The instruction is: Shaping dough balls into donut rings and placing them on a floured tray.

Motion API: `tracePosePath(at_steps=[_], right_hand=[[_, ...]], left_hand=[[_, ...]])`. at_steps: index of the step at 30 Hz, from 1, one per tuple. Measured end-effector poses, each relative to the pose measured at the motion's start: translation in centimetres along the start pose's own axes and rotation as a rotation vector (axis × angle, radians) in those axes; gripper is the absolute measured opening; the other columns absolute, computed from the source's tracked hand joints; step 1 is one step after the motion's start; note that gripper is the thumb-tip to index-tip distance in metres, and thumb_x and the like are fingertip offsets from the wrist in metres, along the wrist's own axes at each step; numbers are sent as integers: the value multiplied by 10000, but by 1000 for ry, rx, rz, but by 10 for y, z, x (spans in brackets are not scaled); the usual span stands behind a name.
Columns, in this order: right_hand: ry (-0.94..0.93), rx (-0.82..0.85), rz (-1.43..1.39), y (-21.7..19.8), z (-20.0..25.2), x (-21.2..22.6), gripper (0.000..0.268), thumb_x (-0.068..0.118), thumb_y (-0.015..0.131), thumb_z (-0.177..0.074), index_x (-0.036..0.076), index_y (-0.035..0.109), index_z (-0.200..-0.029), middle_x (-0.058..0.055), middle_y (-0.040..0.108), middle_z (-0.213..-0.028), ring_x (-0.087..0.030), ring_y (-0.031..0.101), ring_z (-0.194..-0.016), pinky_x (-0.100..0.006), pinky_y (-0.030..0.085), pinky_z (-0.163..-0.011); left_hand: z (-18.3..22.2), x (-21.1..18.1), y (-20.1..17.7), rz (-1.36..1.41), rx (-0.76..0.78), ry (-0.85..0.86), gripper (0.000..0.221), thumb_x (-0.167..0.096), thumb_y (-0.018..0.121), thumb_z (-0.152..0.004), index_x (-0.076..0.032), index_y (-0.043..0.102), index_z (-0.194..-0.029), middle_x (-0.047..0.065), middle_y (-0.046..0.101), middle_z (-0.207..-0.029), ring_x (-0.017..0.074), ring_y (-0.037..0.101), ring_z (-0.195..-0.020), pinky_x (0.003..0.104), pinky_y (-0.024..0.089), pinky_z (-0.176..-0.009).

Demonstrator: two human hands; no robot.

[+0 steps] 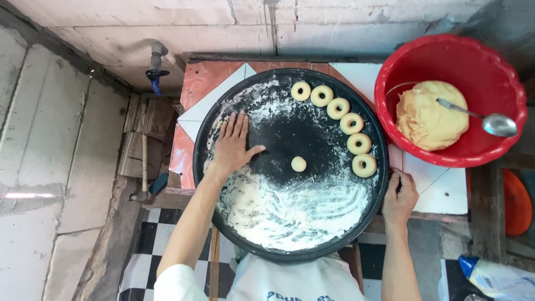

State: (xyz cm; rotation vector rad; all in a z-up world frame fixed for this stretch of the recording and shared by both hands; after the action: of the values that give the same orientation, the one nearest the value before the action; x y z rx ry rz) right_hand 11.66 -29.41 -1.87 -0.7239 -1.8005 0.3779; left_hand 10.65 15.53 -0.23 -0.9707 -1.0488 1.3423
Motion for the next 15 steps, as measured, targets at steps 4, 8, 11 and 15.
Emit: tracePosePath(at_steps=[4, 8, 11, 15], right_hand=[[11, 0, 13, -1, -2, -1, 227, 80, 543, -1101, -21, 716, -1208, -262, 662, -1045, -465, 628, -1012, -524, 500, -896], [-9, 11, 16, 0, -2, -2, 202, 56, 547, -1110, -10, 712, -1206, -247, 655, -1046, -450, 632, -1028, -508, 493, -923], [-17, 6, 25, 0, -1, -1, 203, 54, 545, -1110, -19, 712, -1199, -251, 654, -1042, -451, 630, -1014, -510, 493, -912], [-37, -12, 40, -3, 4, -4, 193, 50, 558, -1103, -23, 712, -1194, -251, 648, -1031, -449, 629, -1015, -494, 496, -910]], left_hand=[[2, -30, -9, 104, -287, 70, 983, -810, 243, -918, -52, 384, -1528, 207, 309, -1596, 383, 208, -1505, 539, 165, -1217], [19, -129, -39, 269, -798, 334, 728, -691, 569, -875, -169, 613, -1381, 140, 515, -1500, 387, 434, -1428, 509, 390, -1127], [8, -199, -38, 172, -617, 439, 794, -719, 203, -950, -233, 409, -1542, 103, 289, -1659, 337, 184, -1556, 578, 95, -1241], [-28, -185, -32, 40, -470, 345, 895, -769, 18, -900, -279, 362, -1566, 94, 275, -1658, 331, 173, -1544, 600, 78, -1234]])
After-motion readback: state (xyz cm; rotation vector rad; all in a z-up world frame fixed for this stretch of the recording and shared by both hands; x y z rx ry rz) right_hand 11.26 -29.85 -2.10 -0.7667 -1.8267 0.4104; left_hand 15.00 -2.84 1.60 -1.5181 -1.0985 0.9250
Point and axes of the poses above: each hand's wrist, its own z-axis away from the middle knuckle, its own y-axis out of the palm, x = y × z, the point moved 9 cm from there along -z, towards the middle knuckle
